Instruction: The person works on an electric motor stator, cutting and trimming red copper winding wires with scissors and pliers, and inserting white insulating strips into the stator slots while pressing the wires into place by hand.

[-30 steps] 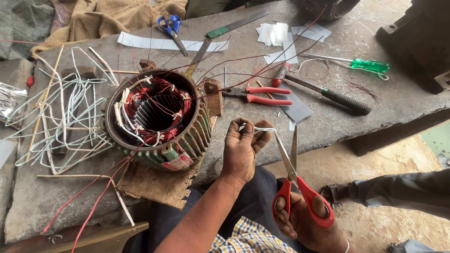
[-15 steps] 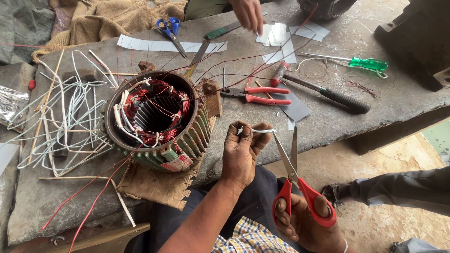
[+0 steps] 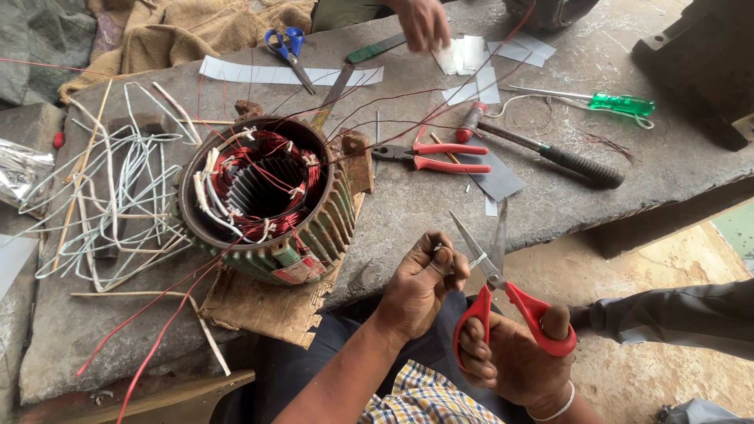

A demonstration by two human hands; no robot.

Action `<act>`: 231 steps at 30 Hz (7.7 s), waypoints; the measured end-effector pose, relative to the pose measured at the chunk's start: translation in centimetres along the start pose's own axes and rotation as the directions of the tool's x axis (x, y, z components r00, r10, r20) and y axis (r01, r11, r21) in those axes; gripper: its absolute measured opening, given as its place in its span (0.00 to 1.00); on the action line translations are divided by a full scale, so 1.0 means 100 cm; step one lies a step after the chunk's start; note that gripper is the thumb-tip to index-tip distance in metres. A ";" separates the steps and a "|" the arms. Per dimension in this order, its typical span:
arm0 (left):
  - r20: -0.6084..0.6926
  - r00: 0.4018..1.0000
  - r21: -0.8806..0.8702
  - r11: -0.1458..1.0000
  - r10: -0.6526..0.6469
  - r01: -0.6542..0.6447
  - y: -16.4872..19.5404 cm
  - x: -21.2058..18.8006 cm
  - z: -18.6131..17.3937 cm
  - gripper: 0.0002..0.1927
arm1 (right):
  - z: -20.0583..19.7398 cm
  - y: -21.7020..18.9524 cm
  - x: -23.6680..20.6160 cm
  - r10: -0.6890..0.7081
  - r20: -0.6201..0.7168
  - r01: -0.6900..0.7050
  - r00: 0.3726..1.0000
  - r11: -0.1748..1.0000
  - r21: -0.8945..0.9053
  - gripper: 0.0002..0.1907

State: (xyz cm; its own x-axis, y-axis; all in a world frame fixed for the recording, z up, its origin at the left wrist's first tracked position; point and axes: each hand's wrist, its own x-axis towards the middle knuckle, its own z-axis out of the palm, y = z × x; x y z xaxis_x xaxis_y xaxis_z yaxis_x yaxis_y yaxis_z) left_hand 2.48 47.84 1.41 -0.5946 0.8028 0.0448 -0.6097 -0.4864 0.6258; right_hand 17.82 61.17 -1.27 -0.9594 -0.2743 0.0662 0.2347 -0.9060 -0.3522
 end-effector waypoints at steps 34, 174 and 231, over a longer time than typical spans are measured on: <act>-0.193 0.644 0.884 0.417 0.740 -0.214 0.188 -0.235 0.031 0.06 | 0.282 0.018 0.245 0.065 0.572 0.500 0.818 -0.571 -0.651 0.06; 0.295 0.469 0.937 -0.155 0.832 -0.313 0.262 -0.149 0.070 0.02 | 0.252 0.014 0.259 0.065 0.415 0.368 0.908 0.356 -0.859 0.08; 0.476 0.404 0.870 -0.349 0.781 -0.349 0.303 -0.144 0.086 0.05 | 0.255 -0.013 0.264 0.247 0.433 0.487 0.867 -0.602 -0.632 0.06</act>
State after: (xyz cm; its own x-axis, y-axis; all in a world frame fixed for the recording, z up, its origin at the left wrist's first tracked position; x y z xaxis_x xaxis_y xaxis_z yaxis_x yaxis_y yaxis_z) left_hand -2.91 24.49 26.48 -0.4671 0.1079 0.8776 0.8763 0.1891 0.4431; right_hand -3.82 46.85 24.78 -0.7061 -0.6008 0.3748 -0.7077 0.6159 -0.3460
